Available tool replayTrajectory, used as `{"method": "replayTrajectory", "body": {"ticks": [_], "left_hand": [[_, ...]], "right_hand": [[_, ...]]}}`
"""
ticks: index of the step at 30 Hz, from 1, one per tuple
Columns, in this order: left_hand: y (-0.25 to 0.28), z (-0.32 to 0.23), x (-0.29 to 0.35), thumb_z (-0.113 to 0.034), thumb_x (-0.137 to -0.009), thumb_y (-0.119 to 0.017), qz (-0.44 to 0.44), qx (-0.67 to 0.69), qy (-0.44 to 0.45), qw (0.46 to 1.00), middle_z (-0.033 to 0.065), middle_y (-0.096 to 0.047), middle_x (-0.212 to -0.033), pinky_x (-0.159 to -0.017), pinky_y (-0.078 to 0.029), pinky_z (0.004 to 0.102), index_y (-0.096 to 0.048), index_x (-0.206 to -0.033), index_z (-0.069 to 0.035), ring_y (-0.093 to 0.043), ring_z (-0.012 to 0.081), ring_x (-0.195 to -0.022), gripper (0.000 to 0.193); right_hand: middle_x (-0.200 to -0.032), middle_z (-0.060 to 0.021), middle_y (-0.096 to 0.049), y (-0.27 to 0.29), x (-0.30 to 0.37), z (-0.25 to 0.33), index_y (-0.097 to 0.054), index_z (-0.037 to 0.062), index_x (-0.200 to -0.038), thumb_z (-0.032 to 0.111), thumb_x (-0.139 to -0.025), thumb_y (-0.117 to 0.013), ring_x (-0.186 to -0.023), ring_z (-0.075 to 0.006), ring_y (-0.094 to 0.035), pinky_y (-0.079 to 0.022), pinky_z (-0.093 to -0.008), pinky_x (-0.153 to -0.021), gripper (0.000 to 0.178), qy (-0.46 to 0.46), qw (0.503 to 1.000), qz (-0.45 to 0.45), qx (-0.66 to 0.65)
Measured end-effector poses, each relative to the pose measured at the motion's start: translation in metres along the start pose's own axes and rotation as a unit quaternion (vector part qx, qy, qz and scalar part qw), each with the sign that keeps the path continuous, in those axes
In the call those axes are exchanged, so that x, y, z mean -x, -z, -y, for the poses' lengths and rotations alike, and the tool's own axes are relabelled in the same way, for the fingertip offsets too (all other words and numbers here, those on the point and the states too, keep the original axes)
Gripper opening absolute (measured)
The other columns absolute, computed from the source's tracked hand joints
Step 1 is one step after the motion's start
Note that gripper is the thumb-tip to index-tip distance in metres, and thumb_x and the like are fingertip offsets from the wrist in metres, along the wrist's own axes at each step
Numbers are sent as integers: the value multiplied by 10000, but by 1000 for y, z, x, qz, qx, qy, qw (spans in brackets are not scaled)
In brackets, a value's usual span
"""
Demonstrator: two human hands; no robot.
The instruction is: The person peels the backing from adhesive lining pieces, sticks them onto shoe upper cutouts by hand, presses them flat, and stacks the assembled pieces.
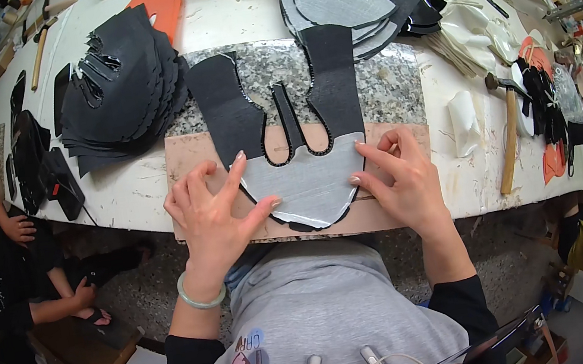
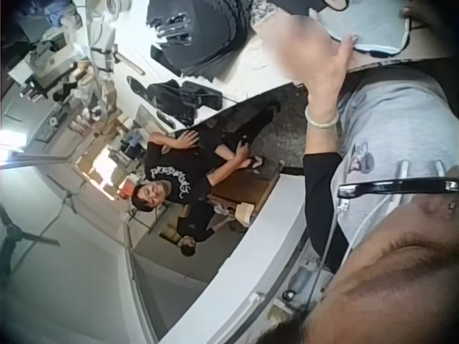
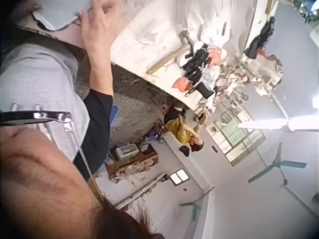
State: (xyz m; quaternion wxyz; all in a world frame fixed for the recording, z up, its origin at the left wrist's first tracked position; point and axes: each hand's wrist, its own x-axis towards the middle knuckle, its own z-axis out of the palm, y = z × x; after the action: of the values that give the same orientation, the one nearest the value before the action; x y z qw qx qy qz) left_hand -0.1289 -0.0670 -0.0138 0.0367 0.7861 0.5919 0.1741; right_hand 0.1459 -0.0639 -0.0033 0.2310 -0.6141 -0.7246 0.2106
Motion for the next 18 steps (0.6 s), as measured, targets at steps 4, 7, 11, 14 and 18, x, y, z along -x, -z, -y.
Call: {"method": "replayTrajectory", "body": {"ticks": [4,7,11,14,18], "left_hand": [[4,-6,-1,-479,-743,-779,-12,-24,-18,999,106,-488,-1242,-1010,-242,485,-664,-1238,-120,-388,295,-1179,622],[3,-13,0,-448,-788,-748,15,9,-162,987,127,-502,-1333,-1066,-257,506,-620,-1274,-47,-411,318,-1283,643],[0,-13,9,-462,-795,-719,168,122,-231,950,128,-497,-1434,-1106,-318,502,-545,-1348,-32,-396,268,-1400,722],[11,1,13,-555,-755,-693,211,91,-254,940,89,-432,-1501,-1125,-311,510,-559,-1368,-211,-332,337,-1429,716],[20,15,19,-659,-729,-641,258,54,-264,928,27,-369,-1550,-1142,-231,586,-555,-1362,-376,-263,382,-1451,698]], "right_hand": [[-1112,-119,-579,-3,-6,0,-689,19,-1110,126,-682,-822,-978,-275,-582,-487,-363,-820,461,138,985,-48,89],[-1272,-156,-552,-11,-4,9,-623,-22,-1156,190,-769,-758,-1227,-317,-507,-433,-415,-1009,461,300,952,4,63],[-1455,-146,-450,-19,6,-1,-537,23,-1327,343,-850,-675,-1375,-305,-404,-367,-441,-1095,591,293,942,165,2],[-1575,-33,-318,-5,18,-13,-435,205,-1468,599,-905,-466,-1468,-215,-255,-272,-458,-1159,688,326,903,249,130],[-1536,-69,-382,23,18,-20,-497,144,-1411,602,-886,-509,-1452,-218,-295,-276,-496,-1151,696,333,885,298,126]]}}
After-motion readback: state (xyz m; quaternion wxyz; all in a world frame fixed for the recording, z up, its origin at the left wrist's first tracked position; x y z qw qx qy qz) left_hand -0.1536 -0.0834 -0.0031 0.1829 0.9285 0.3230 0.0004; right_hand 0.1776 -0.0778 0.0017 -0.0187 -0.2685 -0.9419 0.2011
